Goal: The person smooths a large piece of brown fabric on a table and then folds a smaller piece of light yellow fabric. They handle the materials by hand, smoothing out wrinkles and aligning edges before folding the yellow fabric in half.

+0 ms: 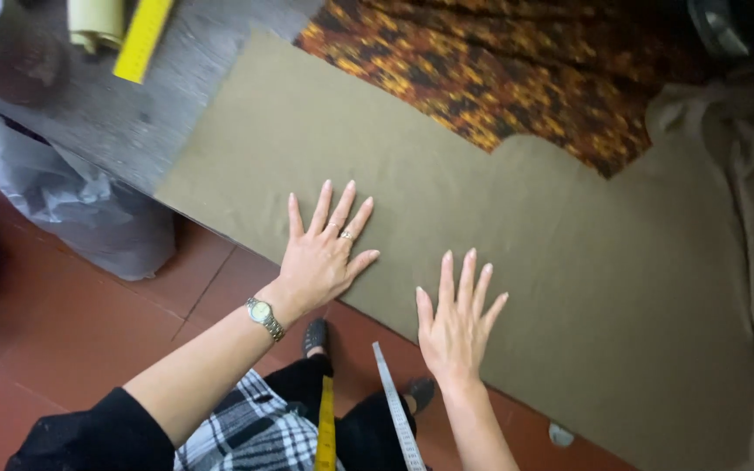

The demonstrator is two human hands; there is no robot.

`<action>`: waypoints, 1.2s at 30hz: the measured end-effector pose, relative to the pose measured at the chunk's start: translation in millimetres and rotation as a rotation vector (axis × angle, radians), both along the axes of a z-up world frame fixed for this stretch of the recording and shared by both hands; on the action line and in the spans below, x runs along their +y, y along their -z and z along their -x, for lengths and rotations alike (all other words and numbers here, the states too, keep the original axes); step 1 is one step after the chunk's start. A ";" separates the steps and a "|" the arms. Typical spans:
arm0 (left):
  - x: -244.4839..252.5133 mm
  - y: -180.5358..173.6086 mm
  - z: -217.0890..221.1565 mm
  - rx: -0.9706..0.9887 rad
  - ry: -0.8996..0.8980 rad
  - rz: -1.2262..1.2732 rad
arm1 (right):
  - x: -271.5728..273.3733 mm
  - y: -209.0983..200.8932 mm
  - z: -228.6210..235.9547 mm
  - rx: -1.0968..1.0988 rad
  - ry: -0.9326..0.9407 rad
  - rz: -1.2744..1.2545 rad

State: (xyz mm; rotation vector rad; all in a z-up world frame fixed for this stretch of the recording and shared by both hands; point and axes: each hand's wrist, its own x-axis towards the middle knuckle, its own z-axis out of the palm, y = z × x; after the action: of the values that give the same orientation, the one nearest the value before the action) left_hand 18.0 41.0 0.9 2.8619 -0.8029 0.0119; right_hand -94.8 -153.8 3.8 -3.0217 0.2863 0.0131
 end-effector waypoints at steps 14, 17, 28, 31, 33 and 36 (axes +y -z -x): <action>67.9 11.3 -40.5 -0.246 -0.161 -0.033 | -1.3 11.7 0.3 -0.054 0.043 0.078; 81.9 10.9 -50.4 -0.229 -0.221 -0.048 | -5.1 25.4 2.5 -0.148 0.031 0.141; 100.4 4.1 -87.5 -0.059 -0.297 -0.017 | -27.3 0.1 -8.4 -0.003 0.125 -0.098; 88.5 4.7 -110.0 -0.148 -0.216 0.008 | -79.9 6.4 -7.2 -0.069 0.227 -0.061; 81.5 3.6 -128.5 -0.226 -0.145 0.037 | -120.4 10.9 -2.7 -0.101 0.296 0.003; 69.5 1.1 -157.5 -0.129 -0.053 0.091 | -174.2 0.3 10.2 -0.102 0.445 0.003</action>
State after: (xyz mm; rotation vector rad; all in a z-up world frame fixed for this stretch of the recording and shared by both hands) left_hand 175.5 110.5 -0.2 2.8180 -0.7297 0.2362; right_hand -105.0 -327.9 3.5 -2.8763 0.9362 -0.1752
